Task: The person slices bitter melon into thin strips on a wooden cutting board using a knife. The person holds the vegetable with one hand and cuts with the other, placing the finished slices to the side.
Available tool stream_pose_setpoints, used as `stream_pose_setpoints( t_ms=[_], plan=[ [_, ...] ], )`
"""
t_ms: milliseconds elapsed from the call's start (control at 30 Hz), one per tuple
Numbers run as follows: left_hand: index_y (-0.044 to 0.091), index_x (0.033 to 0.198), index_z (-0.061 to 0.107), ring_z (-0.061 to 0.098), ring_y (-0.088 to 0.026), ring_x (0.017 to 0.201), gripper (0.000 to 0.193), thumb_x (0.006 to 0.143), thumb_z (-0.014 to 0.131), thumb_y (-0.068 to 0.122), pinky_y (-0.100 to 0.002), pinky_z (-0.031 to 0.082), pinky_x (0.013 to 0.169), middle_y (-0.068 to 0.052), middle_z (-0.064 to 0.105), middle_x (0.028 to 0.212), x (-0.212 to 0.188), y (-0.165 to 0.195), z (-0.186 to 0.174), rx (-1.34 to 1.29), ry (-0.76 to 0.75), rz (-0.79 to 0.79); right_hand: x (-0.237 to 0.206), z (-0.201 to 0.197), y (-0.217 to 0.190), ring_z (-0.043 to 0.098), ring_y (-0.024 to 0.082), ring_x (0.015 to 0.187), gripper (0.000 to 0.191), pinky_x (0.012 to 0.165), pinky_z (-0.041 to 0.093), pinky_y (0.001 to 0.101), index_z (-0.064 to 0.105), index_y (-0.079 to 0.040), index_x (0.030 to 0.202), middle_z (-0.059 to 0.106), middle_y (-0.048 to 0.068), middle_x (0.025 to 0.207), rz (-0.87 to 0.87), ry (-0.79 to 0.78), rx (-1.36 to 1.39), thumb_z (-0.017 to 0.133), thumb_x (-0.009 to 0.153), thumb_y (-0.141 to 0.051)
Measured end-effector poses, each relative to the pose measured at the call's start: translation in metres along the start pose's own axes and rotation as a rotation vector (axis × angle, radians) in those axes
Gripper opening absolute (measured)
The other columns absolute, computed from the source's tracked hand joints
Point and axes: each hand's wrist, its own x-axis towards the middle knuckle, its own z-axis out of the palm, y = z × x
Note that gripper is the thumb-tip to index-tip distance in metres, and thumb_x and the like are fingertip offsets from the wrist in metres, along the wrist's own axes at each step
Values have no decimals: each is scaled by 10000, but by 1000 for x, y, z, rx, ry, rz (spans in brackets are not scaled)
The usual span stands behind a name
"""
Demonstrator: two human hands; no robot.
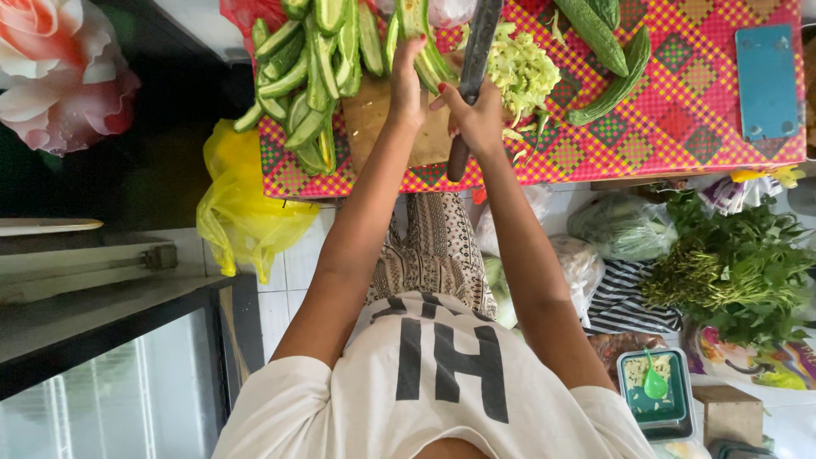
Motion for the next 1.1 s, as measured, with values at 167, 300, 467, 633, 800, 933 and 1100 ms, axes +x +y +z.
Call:
stream_pose_setpoints(
  t_ms=[167, 300, 467, 633, 800, 933, 1100],
  plan=[
    [67, 1142, 574, 547, -173, 909, 313, 845, 600, 164, -343, 476, 836, -50, 556, 970, -7, 2, -3, 356, -107, 117, 3, 2, 13, 547, 91, 442, 257, 428, 461, 255, 638, 101, 1221, 728, 112, 737, -56, 112, 121, 597, 1010, -39],
    [70, 1212, 466, 561, -148, 896, 335, 897, 575, 99, -336, 505, 817, -55, 571, 1010, -11, 4, 1, 498, -59, 423, 1, -1, 15, 567, 83, 456, 208, 429, 469, 248, 660, 81, 1153, 719, 87, 728, -71, 140, 45, 618, 984, -34],
    [15, 1297, 540, 721, -302, 940, 404, 921, 661, 97, -397, 571, 835, -200, 722, 1051, -17, 5, 0, 1006, -49, 553, -1, 0, 12, 600, 80, 503, 118, 456, 486, 248, 677, 55, 1080, 646, 16, 713, -86, 165, -9, 684, 982, -10],
    [-27, 1464, 402, 630, -489, 1142, 467, 1038, 565, 74, -509, 510, 969, -327, 626, 1271, -22, -7, -8, 1270, -243, 798, 3, -4, 9, 585, 71, 488, 184, 440, 434, 242, 676, 26, 1099, 635, -11, 714, -230, 417, -34, 763, 948, -34],
    [-37, 1478, 386, 635, -489, 1119, 473, 1036, 531, 50, -523, 506, 946, -321, 637, 1213, -30, -20, -11, 1345, -334, 518, 23, -24, -2, 524, 103, 651, 299, 539, 446, 277, 672, -14, 1111, 665, 49, 892, -604, 769, -390, 916, 942, -55],
    [-41, 1475, 360, 604, -502, 1136, 496, 1009, 518, 20, -524, 502, 932, -355, 608, 1261, -35, -23, -6, 1304, -472, 695, 27, -31, -6, 553, 54, 480, 323, 420, 428, 229, 583, 1, 1119, 675, 17, 758, -409, 669, 49, 799, 880, -33],
    [34, 1308, 497, 703, -434, 877, 336, 1023, 604, 176, -521, 525, 743, -234, 707, 921, -36, -14, -1, 1366, -436, 389, 27, -42, 4, 593, 109, 605, 149, 530, 477, 281, 639, 45, 1047, 679, 59, 817, -512, 660, 32, 772, 1005, -6]
  ],
)
